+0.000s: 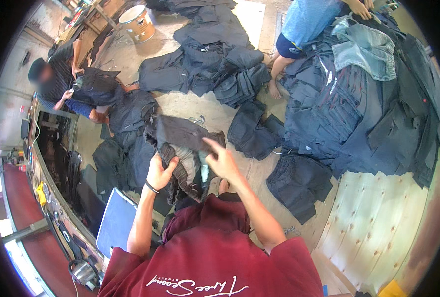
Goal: The person repeatedly picks up dark garments from a pile on the floor, turns them inside out, and places them on a nearby table. Other workers are also handling similar garments in the same room.
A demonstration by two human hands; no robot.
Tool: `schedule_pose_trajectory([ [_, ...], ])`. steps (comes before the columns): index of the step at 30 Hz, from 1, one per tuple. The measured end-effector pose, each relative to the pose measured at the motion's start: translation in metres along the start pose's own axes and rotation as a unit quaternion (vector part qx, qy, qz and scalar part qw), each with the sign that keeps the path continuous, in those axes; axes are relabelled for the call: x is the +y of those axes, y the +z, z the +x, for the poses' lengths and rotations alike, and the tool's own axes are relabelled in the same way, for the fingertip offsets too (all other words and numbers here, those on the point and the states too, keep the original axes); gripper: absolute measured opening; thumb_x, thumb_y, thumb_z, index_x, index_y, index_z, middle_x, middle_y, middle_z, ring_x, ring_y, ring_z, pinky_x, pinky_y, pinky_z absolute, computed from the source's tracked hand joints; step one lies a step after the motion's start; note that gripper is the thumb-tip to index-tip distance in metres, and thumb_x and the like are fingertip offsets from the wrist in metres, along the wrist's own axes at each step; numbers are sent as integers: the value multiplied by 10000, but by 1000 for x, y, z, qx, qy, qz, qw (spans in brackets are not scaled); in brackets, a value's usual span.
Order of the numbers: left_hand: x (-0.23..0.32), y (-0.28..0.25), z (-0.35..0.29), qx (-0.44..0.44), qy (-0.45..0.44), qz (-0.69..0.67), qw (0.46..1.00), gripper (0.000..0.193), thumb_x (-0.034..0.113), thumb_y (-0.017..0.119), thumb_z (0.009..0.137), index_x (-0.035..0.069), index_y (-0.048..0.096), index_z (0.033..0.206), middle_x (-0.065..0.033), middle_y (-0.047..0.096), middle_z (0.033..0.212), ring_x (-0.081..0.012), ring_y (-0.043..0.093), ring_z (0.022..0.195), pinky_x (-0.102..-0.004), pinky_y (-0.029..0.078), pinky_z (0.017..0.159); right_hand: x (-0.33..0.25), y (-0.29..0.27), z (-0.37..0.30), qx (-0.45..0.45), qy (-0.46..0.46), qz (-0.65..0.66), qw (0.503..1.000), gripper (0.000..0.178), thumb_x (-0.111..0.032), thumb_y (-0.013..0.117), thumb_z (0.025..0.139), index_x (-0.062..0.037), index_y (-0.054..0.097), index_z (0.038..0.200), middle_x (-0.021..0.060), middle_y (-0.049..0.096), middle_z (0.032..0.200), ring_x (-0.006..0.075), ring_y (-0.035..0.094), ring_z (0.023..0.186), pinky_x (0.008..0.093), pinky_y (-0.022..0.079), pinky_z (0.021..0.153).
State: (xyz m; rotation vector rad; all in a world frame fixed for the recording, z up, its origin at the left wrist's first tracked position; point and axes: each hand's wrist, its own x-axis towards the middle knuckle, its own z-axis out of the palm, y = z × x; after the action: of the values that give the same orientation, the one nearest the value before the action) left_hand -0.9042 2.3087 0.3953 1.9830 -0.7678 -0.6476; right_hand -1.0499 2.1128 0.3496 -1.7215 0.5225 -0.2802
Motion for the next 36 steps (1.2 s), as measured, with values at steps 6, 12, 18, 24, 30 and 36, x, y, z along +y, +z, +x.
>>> schedule_pose_trajectory([
  [6,37,-1,-30,86,142,196,966,660,124,776,789,-187,480,1290,-399,585,1223,-533,592,1134,-489,504,1010,10,-34,2,73,81,90,990,343,-200,538,1074,-38,621,1365,-33,628,1100,79,532,993,237,417,926],
  [12,52,0,-24,56,121,73,988,640,147,801,803,-133,500,1293,-321,626,1206,-495,629,1079,-449,522,948,4,-47,-24,124,47,66,989,348,-227,540,1074,-24,631,1342,-18,638,1050,78,535,927,233,426,851],
  [18,-9,18,-3,26,-39,-205,978,550,203,810,900,-50,545,1310,-122,699,1175,-202,658,1048,-350,507,966,7,-85,-17,190,-7,-154,970,270,-145,581,1023,-43,678,1254,107,698,868,99,527,692,293,466,660],
  [24,-92,34,-26,107,-135,-240,956,374,144,670,1001,-20,575,1324,-94,690,1221,-183,635,1089,-336,488,987,40,-152,44,182,0,-350,919,282,-243,544,1017,-164,686,1248,222,727,966,443,694,913,517,548,768],
  [30,-109,50,-51,128,-171,-357,909,397,126,649,1010,16,546,1378,-63,649,1291,-172,584,1168,-333,451,1037,115,-142,36,121,66,-458,878,383,-301,603,992,-196,636,1358,196,709,974,405,692,903,522,548,757],
  [36,-95,58,-40,126,-147,-404,894,452,75,636,1001,24,457,1412,-79,620,1282,-168,576,1150,-332,477,1012,139,-62,26,19,115,-343,932,492,-353,673,959,-24,645,1324,269,681,1216,407,647,1158,452,512,983],
])
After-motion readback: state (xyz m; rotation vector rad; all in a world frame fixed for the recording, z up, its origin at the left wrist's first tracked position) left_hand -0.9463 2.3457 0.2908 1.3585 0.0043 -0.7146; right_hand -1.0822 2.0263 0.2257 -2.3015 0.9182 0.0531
